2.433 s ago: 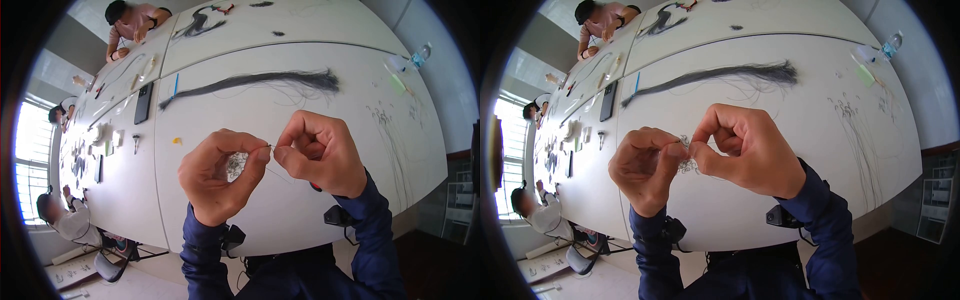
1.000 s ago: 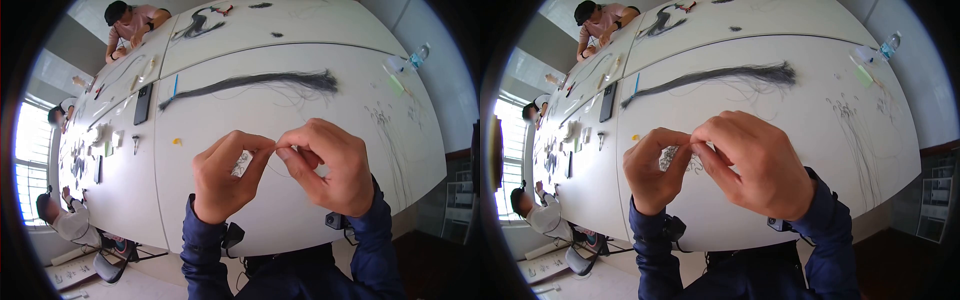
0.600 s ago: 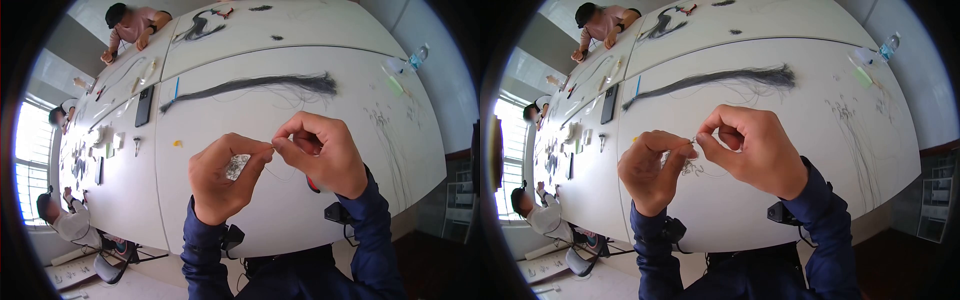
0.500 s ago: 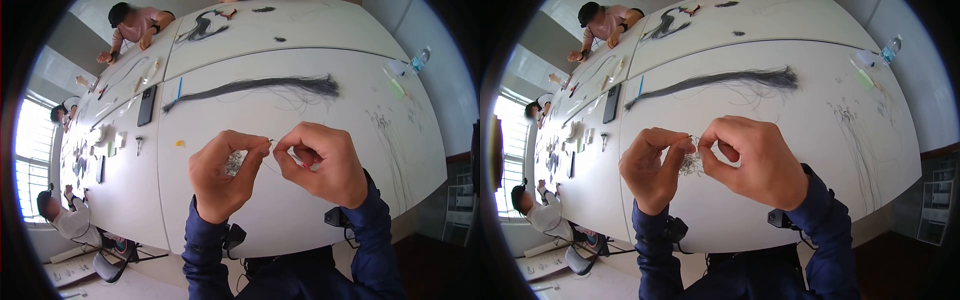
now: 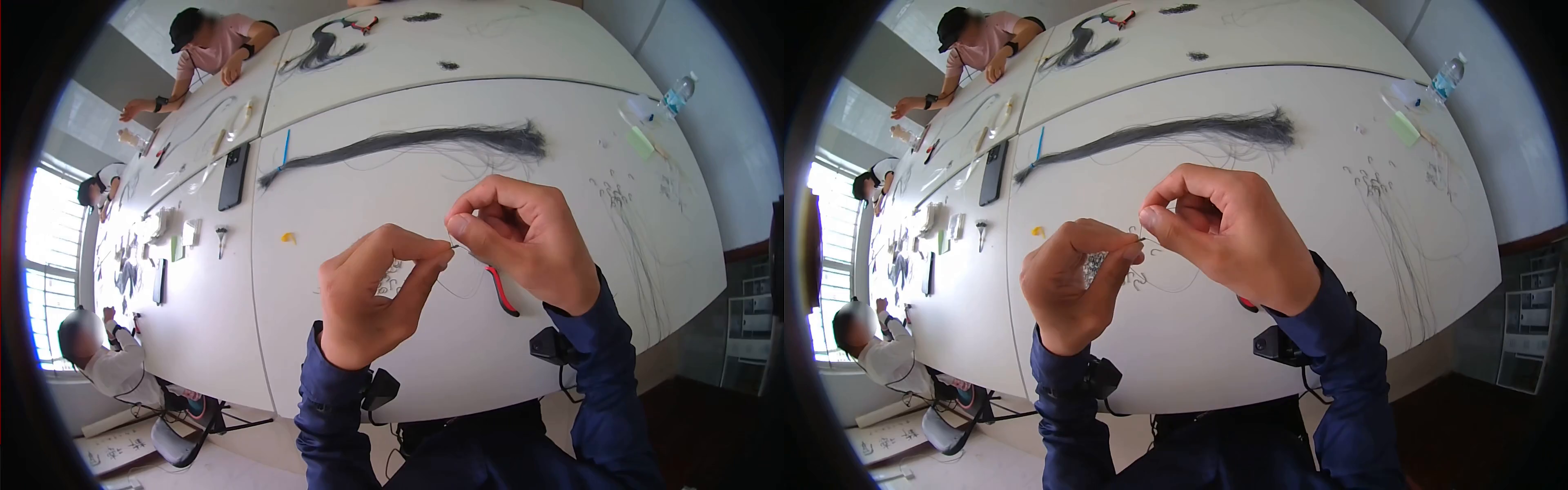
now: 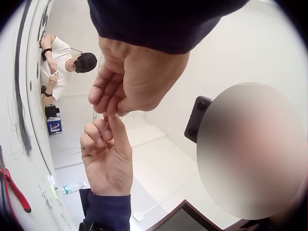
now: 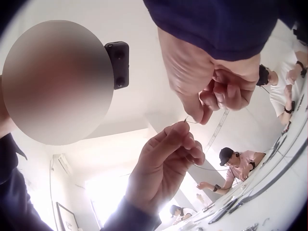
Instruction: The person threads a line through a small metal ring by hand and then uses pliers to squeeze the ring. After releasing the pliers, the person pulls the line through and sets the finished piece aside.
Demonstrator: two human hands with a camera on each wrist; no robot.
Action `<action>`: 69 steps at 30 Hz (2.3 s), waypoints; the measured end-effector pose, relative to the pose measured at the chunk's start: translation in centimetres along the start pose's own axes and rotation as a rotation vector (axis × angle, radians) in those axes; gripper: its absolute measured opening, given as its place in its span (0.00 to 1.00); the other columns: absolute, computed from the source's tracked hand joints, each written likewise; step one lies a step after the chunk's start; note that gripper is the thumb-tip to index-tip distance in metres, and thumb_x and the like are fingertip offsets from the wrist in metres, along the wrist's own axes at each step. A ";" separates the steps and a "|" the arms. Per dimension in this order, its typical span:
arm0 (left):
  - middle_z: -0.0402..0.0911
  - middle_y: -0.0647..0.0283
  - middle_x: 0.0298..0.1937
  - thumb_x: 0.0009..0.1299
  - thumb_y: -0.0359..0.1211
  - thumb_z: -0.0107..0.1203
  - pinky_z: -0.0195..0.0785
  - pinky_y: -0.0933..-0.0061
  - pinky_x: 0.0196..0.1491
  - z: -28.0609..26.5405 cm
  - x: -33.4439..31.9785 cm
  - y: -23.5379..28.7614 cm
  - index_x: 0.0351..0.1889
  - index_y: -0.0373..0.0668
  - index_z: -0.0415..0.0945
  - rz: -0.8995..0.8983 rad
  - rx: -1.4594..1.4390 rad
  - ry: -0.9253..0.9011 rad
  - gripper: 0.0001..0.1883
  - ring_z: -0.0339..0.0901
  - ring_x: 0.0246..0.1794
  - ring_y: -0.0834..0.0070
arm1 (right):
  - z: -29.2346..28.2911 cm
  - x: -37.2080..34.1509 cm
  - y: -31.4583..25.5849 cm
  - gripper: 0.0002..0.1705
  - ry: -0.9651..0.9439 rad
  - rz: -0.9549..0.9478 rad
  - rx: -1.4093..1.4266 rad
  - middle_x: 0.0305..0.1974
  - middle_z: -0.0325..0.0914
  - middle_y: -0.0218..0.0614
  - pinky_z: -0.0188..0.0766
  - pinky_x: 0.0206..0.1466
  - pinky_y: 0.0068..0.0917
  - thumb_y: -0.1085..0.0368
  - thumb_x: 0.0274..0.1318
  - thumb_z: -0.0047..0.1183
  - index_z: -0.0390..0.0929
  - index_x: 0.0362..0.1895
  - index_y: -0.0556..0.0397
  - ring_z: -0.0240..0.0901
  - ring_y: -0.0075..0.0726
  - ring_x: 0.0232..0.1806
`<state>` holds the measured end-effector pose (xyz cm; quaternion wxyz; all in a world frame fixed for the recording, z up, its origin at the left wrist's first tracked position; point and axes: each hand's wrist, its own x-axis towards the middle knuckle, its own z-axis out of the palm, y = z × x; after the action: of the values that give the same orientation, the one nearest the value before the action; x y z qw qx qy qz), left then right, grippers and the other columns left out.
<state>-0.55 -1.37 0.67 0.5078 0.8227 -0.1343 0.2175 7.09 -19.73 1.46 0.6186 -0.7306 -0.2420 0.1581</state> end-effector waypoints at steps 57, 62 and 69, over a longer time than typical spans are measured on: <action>0.85 0.59 0.31 0.63 0.19 0.64 0.75 0.76 0.39 0.2 0.2 -1.1 0.35 0.35 0.80 -0.037 0.139 0.207 0.05 0.83 0.31 0.74 | 2.2 -1.0 -0.5 0.04 0.069 -0.221 -0.239 0.18 0.65 0.30 0.56 0.22 0.24 0.71 0.61 0.60 0.80 0.39 0.56 0.57 0.22 0.16; 0.84 0.58 0.31 0.63 0.18 0.63 0.75 0.74 0.35 0.0 0.6 -0.5 0.35 0.36 0.80 -0.038 0.216 0.000 0.05 0.83 0.30 0.69 | 1.5 -0.9 -0.5 0.04 0.143 -0.367 -0.342 0.28 0.76 0.35 0.67 0.25 0.29 0.74 0.59 0.60 0.79 0.37 0.55 0.68 0.31 0.20; 0.85 0.60 0.30 0.65 0.19 0.61 0.75 0.77 0.38 -0.3 0.2 -0.4 0.36 0.33 0.80 -0.131 0.008 0.020 0.04 0.83 0.31 0.76 | 0.4 0.2 0.5 0.07 0.067 -0.053 -0.154 0.17 0.62 0.30 0.56 0.23 0.25 0.67 0.56 0.63 0.79 0.34 0.56 0.55 0.23 0.19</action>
<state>-0.27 -0.90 0.58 0.5188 0.8296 -0.0744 0.1925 7.13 -19.32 0.92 0.5724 -0.7742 -0.2518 0.0978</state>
